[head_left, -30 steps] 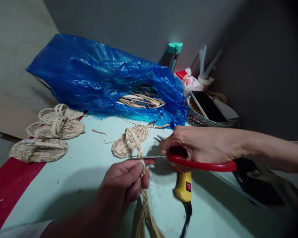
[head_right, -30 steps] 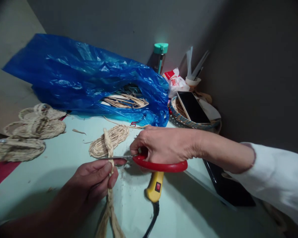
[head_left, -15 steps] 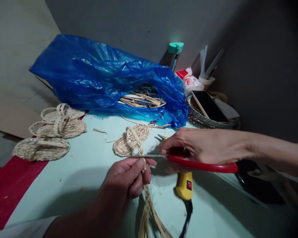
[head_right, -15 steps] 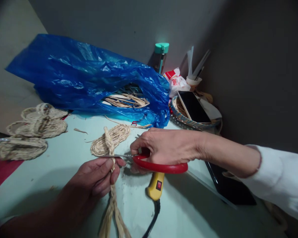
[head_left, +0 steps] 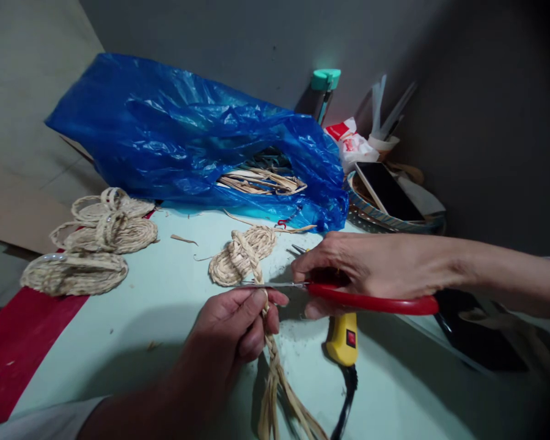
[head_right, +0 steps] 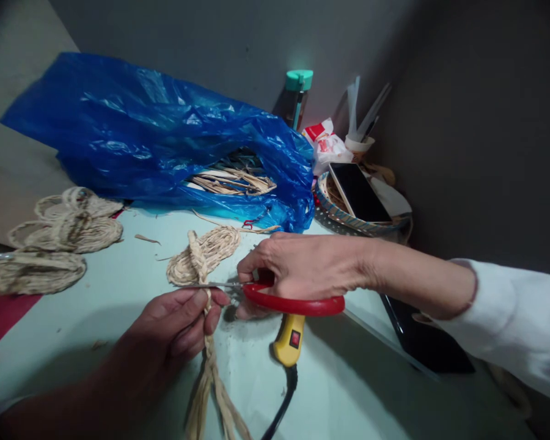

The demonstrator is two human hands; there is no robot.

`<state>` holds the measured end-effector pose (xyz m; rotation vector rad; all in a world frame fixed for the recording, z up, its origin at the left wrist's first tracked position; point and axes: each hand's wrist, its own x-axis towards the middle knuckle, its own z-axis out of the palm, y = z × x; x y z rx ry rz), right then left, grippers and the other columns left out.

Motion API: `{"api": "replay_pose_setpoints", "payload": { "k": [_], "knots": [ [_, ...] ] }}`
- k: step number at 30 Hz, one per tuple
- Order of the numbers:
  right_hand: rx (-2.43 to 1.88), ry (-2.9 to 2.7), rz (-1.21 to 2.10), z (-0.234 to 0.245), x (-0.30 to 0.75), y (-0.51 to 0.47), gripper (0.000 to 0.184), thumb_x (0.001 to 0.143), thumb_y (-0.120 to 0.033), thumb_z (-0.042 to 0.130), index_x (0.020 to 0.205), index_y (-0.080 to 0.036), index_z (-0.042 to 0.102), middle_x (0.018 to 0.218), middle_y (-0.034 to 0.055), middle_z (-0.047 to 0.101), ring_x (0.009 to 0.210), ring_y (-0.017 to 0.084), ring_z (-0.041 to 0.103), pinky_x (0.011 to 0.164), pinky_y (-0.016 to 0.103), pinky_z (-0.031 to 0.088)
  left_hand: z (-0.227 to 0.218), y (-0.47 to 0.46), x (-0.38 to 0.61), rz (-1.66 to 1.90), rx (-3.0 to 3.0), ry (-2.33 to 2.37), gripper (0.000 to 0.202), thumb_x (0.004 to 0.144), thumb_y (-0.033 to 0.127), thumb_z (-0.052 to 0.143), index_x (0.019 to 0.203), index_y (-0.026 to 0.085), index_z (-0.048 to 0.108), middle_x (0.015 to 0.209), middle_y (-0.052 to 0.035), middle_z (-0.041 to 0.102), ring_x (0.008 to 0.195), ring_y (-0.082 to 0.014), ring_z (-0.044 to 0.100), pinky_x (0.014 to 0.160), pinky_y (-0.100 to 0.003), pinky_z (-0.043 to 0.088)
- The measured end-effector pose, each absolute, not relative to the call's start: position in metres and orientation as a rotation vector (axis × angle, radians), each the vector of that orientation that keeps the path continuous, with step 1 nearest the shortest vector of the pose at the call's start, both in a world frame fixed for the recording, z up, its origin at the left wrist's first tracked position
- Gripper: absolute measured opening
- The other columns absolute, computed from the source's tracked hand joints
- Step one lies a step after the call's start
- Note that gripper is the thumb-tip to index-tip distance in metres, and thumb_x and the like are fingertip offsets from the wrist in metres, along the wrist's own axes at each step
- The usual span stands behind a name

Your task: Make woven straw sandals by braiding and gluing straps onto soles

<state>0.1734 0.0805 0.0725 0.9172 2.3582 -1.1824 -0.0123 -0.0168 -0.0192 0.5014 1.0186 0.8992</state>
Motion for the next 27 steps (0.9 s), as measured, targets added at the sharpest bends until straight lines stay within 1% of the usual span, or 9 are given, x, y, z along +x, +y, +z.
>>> {"api": "replay_pose_setpoints", "payload": {
  "k": [5, 8, 12, 15, 18, 20, 22, 24, 27],
  "knots": [
    [0.893, 2.404, -1.102, 0.071, 0.17, 0.079, 0.019, 0.085, -0.028, 0.057, 0.069, -0.019, 0.054, 0.059, -0.0052, 0.043, 0.055, 0.01, 0.034, 0.055, 0.024, 0.029, -0.012, -0.017, -0.014, 0.85, 0.491, 1.076, 0.028, 0.082, 0.036, 0.074, 0.085, 0.008, 0.072, 0.053, 0.0049, 0.047, 0.041, -0.0005, 0.019, 0.042, -0.017, 0.015],
    [0.862, 2.463, -1.028, 0.069, 0.169, 0.079, 0.017, 0.081, -0.02, 0.055, 0.065, -0.019, 0.05, 0.058, -0.0054, 0.04, 0.055, 0.01, 0.03, 0.054, 0.024, 0.028, -0.009, -0.016, -0.015, 0.848, 0.481, 1.094, 0.028, 0.081, 0.037, 0.075, 0.085, 0.009, 0.073, 0.056, 0.003, 0.051, 0.041, -0.0007, 0.02, 0.041, -0.017, 0.016],
    [0.838, 2.509, -1.02, 0.066, 0.17, 0.078, 0.017, 0.079, -0.016, 0.052, 0.062, -0.019, 0.047, 0.056, -0.0062, 0.038, 0.055, 0.01, 0.026, 0.055, 0.024, 0.026, -0.008, -0.016, -0.015, 0.828, 0.455, 1.106, 0.027, 0.081, 0.035, 0.076, 0.086, 0.009, 0.074, 0.056, 0.0027, 0.052, 0.041, 0.0004, 0.021, 0.041, -0.015, 0.016],
    [0.868, 2.488, -1.007, 0.069, 0.169, 0.077, 0.019, 0.079, -0.017, 0.053, 0.062, -0.019, 0.045, 0.055, -0.006, 0.037, 0.055, 0.01, 0.026, 0.054, 0.024, 0.026, -0.009, -0.016, -0.015, 0.831, 0.432, 1.101, 0.027, 0.081, 0.034, 0.076, 0.088, 0.009, 0.074, 0.055, 0.004, 0.05, 0.041, 0.0008, 0.02, 0.042, -0.014, 0.017],
    [0.917, 2.442, -1.01, 0.074, 0.165, 0.075, 0.023, 0.085, -0.026, 0.056, 0.064, -0.019, 0.047, 0.057, -0.005, 0.042, 0.055, 0.009, 0.03, 0.054, 0.023, 0.027, -0.011, -0.017, -0.014, 0.875, 0.431, 1.083, 0.026, 0.081, 0.035, 0.076, 0.087, 0.01, 0.072, 0.055, 0.0048, 0.049, 0.042, 0.0007, 0.018, 0.042, -0.014, 0.016],
    [0.951, 2.397, -1.035, 0.076, 0.161, 0.075, 0.03, 0.087, -0.039, 0.059, 0.066, -0.019, 0.05, 0.057, -0.0042, 0.044, 0.055, 0.01, 0.034, 0.054, 0.024, 0.029, -0.013, -0.018, -0.014, 0.896, 0.458, 1.069, 0.026, 0.081, 0.036, 0.076, 0.08, 0.01, 0.069, 0.056, 0.0044, 0.05, 0.042, 0.0008, 0.017, 0.041, -0.014, 0.015],
    [0.969, 2.375, -1.046, 0.076, 0.157, 0.075, 0.036, 0.087, -0.049, 0.06, 0.068, -0.019, 0.052, 0.057, -0.0036, 0.045, 0.055, 0.011, 0.037, 0.053, 0.024, 0.029, -0.015, -0.019, -0.014, 0.916, 0.484, 1.049, 0.032, 0.081, 0.036, 0.076, 0.067, 0.011, 0.061, 0.054, 0.005, 0.048, 0.042, 0.0008, 0.017, 0.04, -0.015, 0.014],
    [0.957, 2.417, -1.016, 0.074, 0.155, 0.075, 0.036, 0.087, -0.048, 0.059, 0.067, -0.019, 0.051, 0.056, -0.0035, 0.044, 0.055, 0.011, 0.036, 0.053, 0.025, 0.029, -0.016, -0.019, -0.014, 0.93, 0.489, 1.034, 0.037, 0.08, 0.037, 0.077, 0.062, 0.012, 0.056, 0.053, 0.0064, 0.045, 0.042, 0.0011, 0.017, 0.04, -0.014, 0.013],
    [0.914, 2.496, -0.975, 0.07, 0.156, 0.075, 0.028, 0.088, -0.032, 0.055, 0.065, -0.019, 0.049, 0.056, -0.0042, 0.043, 0.055, 0.01, 0.032, 0.054, 0.025, 0.028, -0.017, -0.019, -0.015, 0.906, 0.477, 1.045, 0.029, 0.079, 0.036, 0.078, 0.075, 0.011, 0.065, 0.054, 0.0063, 0.048, 0.041, 0.0017, 0.015, 0.04, -0.013, 0.012]
  ]
}}
